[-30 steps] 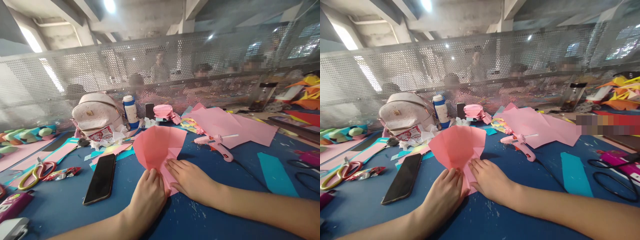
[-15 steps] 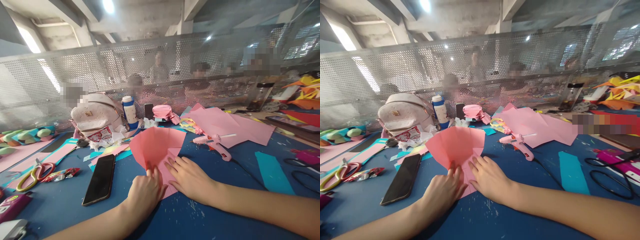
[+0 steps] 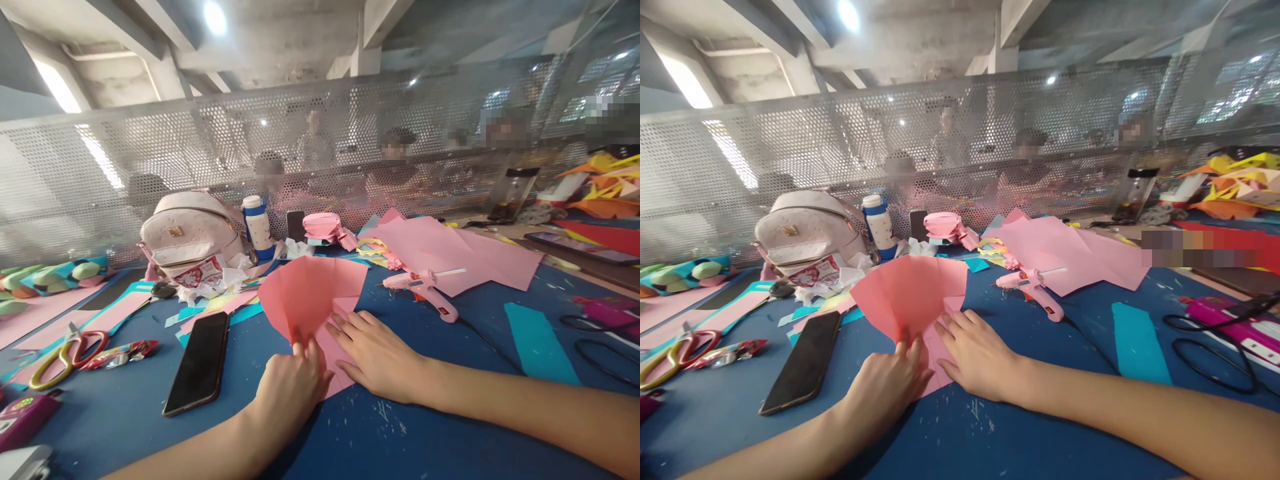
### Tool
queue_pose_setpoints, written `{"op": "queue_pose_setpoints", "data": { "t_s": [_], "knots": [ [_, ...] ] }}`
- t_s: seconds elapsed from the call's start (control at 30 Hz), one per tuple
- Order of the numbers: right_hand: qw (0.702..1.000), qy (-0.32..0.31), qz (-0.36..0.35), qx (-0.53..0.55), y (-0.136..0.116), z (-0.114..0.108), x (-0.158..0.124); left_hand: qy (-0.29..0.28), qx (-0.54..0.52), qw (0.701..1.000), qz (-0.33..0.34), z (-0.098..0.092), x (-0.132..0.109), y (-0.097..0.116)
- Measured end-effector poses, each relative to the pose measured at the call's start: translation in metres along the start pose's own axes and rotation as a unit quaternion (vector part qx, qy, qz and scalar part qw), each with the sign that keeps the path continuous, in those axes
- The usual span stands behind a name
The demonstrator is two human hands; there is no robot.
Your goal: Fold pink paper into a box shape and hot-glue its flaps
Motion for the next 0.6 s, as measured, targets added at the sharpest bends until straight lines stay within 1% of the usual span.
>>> {"op": "queue_pose_setpoints", "data": {
  "t_s": [0.1,0.17,0.27,0.37,0.43,0.47,0.5,0.53,0.57,0.6],
  "knots": [
    [1.000,0.013,-0.014,-0.015,-0.005,-0.003,0.000,0.023,0.017,0.999,0.025,-0.002,-0.003,0.006],
    [0.999,0.016,-0.037,-0.029,-0.010,-0.004,0.000,0.035,0.026,0.998,0.044,-0.003,-0.005,0.008],
    [0.997,0.018,-0.073,-0.030,-0.014,-0.005,-0.002,0.046,0.028,0.994,0.097,-0.007,-0.009,0.013],
    [0.994,0.041,-0.103,0.005,-0.013,-0.011,-0.004,0.048,-0.007,0.989,0.141,-0.012,-0.011,0.015],
    [0.990,0.066,-0.120,0.026,-0.010,-0.019,-0.006,0.062,-0.047,0.985,0.157,-0.019,-0.012,0.011],
    [0.989,0.082,-0.121,0.033,-0.007,-0.023,-0.006,0.081,-0.068,0.981,0.166,-0.024,-0.013,0.007],
    [0.987,0.099,-0.116,0.041,-0.002,-0.027,-0.006,0.113,-0.088,0.973,0.182,-0.032,-0.016,0.001],
    [0.986,0.114,-0.105,0.053,0.004,-0.029,-0.006,0.158,-0.107,0.961,0.200,-0.042,-0.019,-0.007],
    [0.986,0.124,-0.089,0.072,0.011,-0.030,-0.006,0.216,-0.124,0.943,0.221,-0.052,-0.024,-0.018],
    [0.985,0.126,-0.070,0.099,0.019,-0.029,-0.005,0.290,-0.138,0.910,0.264,-0.064,-0.032,-0.029]
  ]
}}
Point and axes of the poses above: each hand's wrist, its own x-axis towards the middle knuckle, its own z-axis out of the palm, y = z × x, the point moved 7 cm from there along x, towards the middle knuckle, and after that the axes turned 10 degrees about -y, right-handed, at the moved point
